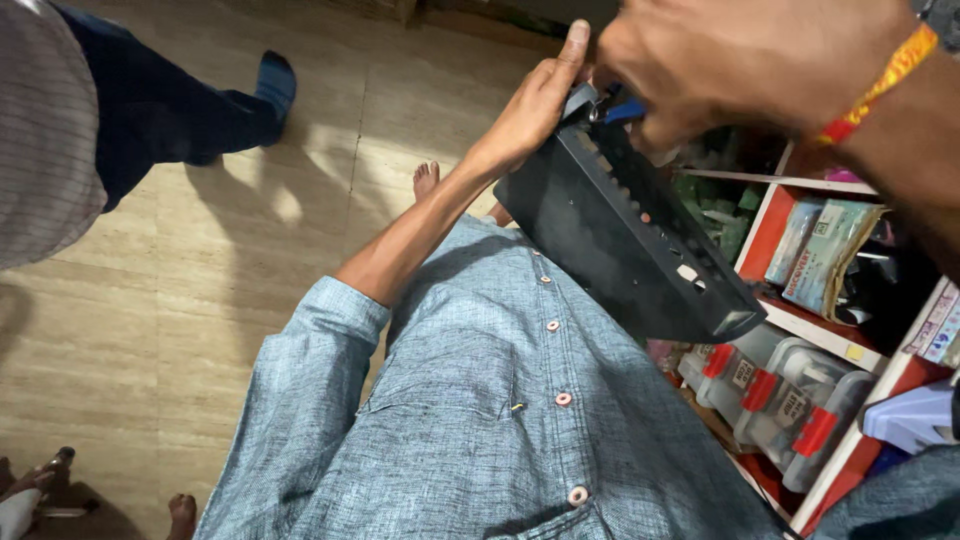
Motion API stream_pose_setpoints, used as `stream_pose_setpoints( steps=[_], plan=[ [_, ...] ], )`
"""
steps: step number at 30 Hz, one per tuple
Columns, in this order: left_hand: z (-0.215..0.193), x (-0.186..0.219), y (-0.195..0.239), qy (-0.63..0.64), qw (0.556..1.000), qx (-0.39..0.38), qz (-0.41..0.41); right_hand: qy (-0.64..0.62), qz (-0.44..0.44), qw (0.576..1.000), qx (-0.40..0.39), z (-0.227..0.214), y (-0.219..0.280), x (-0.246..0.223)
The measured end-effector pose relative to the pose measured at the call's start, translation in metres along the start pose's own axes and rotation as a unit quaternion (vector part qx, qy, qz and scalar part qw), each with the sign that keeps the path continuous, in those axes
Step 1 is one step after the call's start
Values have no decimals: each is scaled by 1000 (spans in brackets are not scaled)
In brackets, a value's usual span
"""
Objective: The person uses a power drill to remove screws from a black plastic casing, then uses pliers to snap off plastic tabs. The casing is handled and inspected throughout the process.
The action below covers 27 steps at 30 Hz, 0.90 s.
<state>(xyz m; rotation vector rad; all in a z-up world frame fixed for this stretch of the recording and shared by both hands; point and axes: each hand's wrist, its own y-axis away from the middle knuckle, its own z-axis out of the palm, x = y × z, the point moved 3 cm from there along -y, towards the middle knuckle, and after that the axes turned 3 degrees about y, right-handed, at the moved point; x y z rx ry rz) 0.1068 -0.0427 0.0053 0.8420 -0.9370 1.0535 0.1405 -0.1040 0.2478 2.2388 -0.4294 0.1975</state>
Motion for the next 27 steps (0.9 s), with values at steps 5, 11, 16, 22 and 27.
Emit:
stream_pose_setpoints(
  steps=[5,11,16,22,27],
  plan=[
    [7,-27,-6,-55,998,17,31,-94,-6,993,-78,10,-27,2],
    [5,-57,-13,-98,995,10,27,-159,-33,981,-103,11,-44,8],
    [-4,-48,-19,19,997,67,-26,-96,16,991,-97,1,-28,9],
    [-24,-3,-14,31,998,50,-18,82,19,959,271,-5,41,-21],
    [-30,16,-18,-47,994,100,15,132,131,927,326,21,43,-40]
  ],
)
